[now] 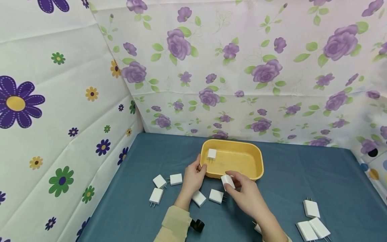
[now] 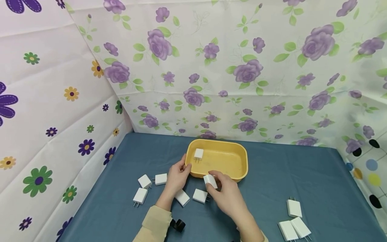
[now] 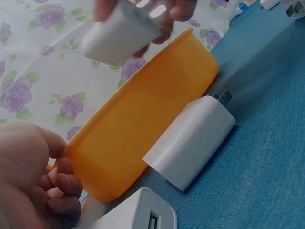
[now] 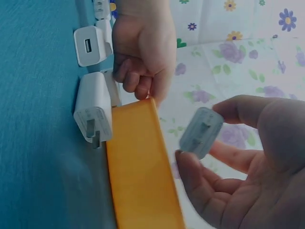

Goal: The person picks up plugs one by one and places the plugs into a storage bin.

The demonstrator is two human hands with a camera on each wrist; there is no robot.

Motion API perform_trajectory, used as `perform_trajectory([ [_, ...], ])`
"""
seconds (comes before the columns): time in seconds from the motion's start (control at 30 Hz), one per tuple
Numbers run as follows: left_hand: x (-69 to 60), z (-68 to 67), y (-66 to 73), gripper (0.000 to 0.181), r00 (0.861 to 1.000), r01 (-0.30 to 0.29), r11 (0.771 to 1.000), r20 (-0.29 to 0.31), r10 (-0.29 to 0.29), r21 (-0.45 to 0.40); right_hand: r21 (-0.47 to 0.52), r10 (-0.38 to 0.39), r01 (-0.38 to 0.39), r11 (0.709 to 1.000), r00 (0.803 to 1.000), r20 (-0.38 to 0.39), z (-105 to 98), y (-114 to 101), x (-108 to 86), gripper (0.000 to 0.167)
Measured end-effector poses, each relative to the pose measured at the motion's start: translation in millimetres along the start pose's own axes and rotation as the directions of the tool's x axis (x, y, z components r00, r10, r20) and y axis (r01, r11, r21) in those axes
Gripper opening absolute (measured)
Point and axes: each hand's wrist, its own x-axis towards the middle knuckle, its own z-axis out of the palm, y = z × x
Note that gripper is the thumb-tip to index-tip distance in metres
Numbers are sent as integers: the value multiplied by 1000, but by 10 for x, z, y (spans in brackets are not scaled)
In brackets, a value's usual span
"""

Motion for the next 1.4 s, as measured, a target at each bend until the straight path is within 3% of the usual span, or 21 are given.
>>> perform_trajectory([
  [0.33,6,2,-4,56,1000,-4,1000,11,4,-10,160,-39,60,985,991,-129,66,74,140,43],
  [0.57,5,9,-6,56,1000,-1,1000,4,1,-7,209,-35,69,976,986,-163,99,72,377,46],
  [0.8,11,7,-9,57,1000,-7,1000,-4,7,-4,95,-87,103,990,984,-152,125,76,626,48],
  [0.9,14,0,-3,56,1000,-9,1000,-8,9,-1,27,-79,84,996,986,-146,149,101,748,49],
  [1.13,18,-1,-23,56,1000,0,1000,-11,0,-5,-90,52,-60,994,994,-92,243,148,1009,50],
  [1.4,31,3,-11,56,1000,-5,1000,-9,5,-3,-176,185,-196,965,979,-81,296,168,1164,53],
])
